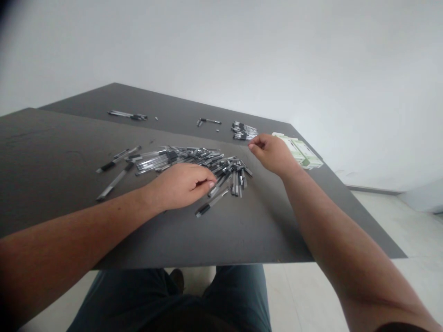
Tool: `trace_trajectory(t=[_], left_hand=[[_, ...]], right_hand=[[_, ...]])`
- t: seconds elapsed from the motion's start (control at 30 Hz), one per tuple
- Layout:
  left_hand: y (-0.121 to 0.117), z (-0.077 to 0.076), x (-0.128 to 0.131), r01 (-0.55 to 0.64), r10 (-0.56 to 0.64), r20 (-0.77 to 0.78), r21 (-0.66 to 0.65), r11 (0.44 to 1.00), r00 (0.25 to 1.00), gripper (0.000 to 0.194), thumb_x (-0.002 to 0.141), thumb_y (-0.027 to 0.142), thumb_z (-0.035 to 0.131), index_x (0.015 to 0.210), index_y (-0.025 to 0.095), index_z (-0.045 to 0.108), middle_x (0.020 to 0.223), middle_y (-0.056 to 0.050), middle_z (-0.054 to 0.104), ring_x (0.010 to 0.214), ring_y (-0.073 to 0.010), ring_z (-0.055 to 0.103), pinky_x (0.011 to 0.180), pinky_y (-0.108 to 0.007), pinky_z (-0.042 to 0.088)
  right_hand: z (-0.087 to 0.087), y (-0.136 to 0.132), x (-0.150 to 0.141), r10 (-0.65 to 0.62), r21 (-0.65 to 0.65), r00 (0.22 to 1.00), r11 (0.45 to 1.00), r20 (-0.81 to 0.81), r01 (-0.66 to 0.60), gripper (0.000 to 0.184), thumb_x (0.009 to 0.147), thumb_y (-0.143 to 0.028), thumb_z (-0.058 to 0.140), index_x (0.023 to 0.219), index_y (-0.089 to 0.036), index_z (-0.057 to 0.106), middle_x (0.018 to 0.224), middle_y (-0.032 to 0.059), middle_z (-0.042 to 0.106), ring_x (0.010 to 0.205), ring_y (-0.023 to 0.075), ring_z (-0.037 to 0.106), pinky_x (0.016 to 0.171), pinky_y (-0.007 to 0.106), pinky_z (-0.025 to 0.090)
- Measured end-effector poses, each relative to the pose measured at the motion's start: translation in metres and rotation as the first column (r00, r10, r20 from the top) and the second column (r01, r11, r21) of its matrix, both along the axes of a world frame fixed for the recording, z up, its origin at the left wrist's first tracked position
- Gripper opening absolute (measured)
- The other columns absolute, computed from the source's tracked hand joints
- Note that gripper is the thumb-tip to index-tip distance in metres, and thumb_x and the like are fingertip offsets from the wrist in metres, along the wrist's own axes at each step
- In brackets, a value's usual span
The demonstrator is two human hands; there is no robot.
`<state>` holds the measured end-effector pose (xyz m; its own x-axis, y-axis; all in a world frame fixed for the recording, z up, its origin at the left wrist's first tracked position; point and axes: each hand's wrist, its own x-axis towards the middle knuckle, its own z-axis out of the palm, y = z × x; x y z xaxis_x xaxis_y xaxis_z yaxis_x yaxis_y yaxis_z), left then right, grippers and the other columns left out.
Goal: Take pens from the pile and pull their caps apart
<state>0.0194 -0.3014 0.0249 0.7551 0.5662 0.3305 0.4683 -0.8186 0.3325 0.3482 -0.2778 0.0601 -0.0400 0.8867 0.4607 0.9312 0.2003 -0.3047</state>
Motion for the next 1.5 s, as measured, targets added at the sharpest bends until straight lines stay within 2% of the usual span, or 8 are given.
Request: trace_trajectory(t=[0.07, 0.17, 0.3, 0.43, 0.57, 0.87, 1.5], left_hand=[[0.000, 0.000, -0.001, 0.008, -0.008, 0.009, 0.009, 1.000, 1.000, 0.028, 0.109, 0.029, 0.058, 0.107, 0.021, 0.084, 0.104, -0.007, 0.088, 0.100, -0.0284, 0.082, 0.086, -0.040, 0.057], [0.000, 0.000, -0.001, 0.017, -0.017, 0.015, 0.022, 1.000, 1.000, 0.027, 0.109, 0.028, 0.059, 0.107, 0.020, 0.085, 0.102, -0.007, 0.088, 0.098, -0.0273, 0.082, 0.086, -0.039, 0.057], [0.001, -0.001, -0.003, 0.043, -0.043, 0.022, 0.024, 0.999, 0.999, 0.027, 0.109, 0.027, 0.058, 0.107, 0.020, 0.085, 0.102, -0.006, 0.088, 0.097, -0.0266, 0.082, 0.086, -0.039, 0.057], [0.001, -0.004, -0.005, 0.102, -0.103, 0.036, 0.039, 0.994, 0.994, 0.027, 0.109, 0.027, 0.058, 0.108, 0.019, 0.084, 0.104, -0.006, 0.088, 0.098, -0.0264, 0.082, 0.089, -0.039, 0.057], [0.001, -0.006, -0.007, 0.143, -0.147, 0.057, 0.067, 0.987, 0.987, 0.026, 0.110, 0.027, 0.058, 0.108, 0.019, 0.083, 0.105, -0.005, 0.088, 0.098, -0.0252, 0.082, 0.089, -0.038, 0.057], [0.002, -0.005, -0.008, 0.137, -0.144, 0.058, 0.107, 0.985, 0.988, 0.026, 0.110, 0.026, 0.058, 0.107, 0.019, 0.083, 0.103, -0.004, 0.089, 0.095, -0.0242, 0.081, 0.087, -0.036, 0.055], [0.001, -0.003, -0.008, 0.127, -0.131, 0.032, 0.106, 0.986, 0.991, 0.027, 0.110, 0.027, 0.058, 0.107, 0.020, 0.084, 0.106, -0.005, 0.090, 0.100, -0.0258, 0.084, 0.090, -0.038, 0.058]], right_hand=[[-0.003, -0.006, -0.011, 0.046, 0.006, 0.999, 0.999, -0.019, -0.046, 0.027, 0.096, -0.046, 0.071, 0.100, -0.024, 0.086, 0.084, 0.0060, 0.082, 0.074, 0.0247, 0.071, 0.073, 0.040, 0.058], [-0.017, -0.011, -0.018, 0.067, 0.058, 0.998, 0.996, -0.021, -0.066, 0.027, 0.097, -0.043, 0.068, 0.103, -0.024, 0.086, 0.090, 0.0076, 0.084, 0.079, 0.0266, 0.074, 0.079, 0.043, 0.060], [-0.041, -0.013, -0.012, 0.083, 0.104, 0.996, 0.991, -0.027, -0.080, 0.024, 0.096, -0.040, 0.067, 0.101, -0.025, 0.085, 0.097, 0.0096, 0.086, 0.093, 0.0314, 0.079, 0.091, 0.048, 0.062], [-0.052, -0.011, -0.004, 0.038, 0.066, 0.992, 0.997, -0.123, -0.030, 0.026, 0.095, -0.042, 0.068, 0.100, -0.024, 0.085, 0.095, 0.0104, 0.086, 0.088, 0.0310, 0.079, 0.085, 0.046, 0.062], [-0.051, -0.011, -0.003, 0.064, 0.078, 0.986, 0.996, -0.153, -0.053, 0.026, 0.095, -0.042, 0.069, 0.102, -0.023, 0.086, 0.095, 0.0105, 0.086, 0.087, 0.0307, 0.078, 0.084, 0.045, 0.063], [-0.047, -0.017, -0.007, 0.186, 0.085, 0.974, 0.981, -0.128, -0.176, 0.023, 0.096, -0.039, 0.069, 0.101, -0.023, 0.086, 0.096, 0.0090, 0.087, 0.090, 0.0297, 0.080, 0.086, 0.044, 0.062], [-0.046, -0.017, -0.008, 0.207, 0.076, 0.971, 0.977, -0.119, -0.199, 0.019, 0.097, -0.036, 0.071, 0.100, -0.025, 0.086, 0.095, 0.0069, 0.086, 0.090, 0.0280, 0.078, 0.087, 0.041, 0.061]])
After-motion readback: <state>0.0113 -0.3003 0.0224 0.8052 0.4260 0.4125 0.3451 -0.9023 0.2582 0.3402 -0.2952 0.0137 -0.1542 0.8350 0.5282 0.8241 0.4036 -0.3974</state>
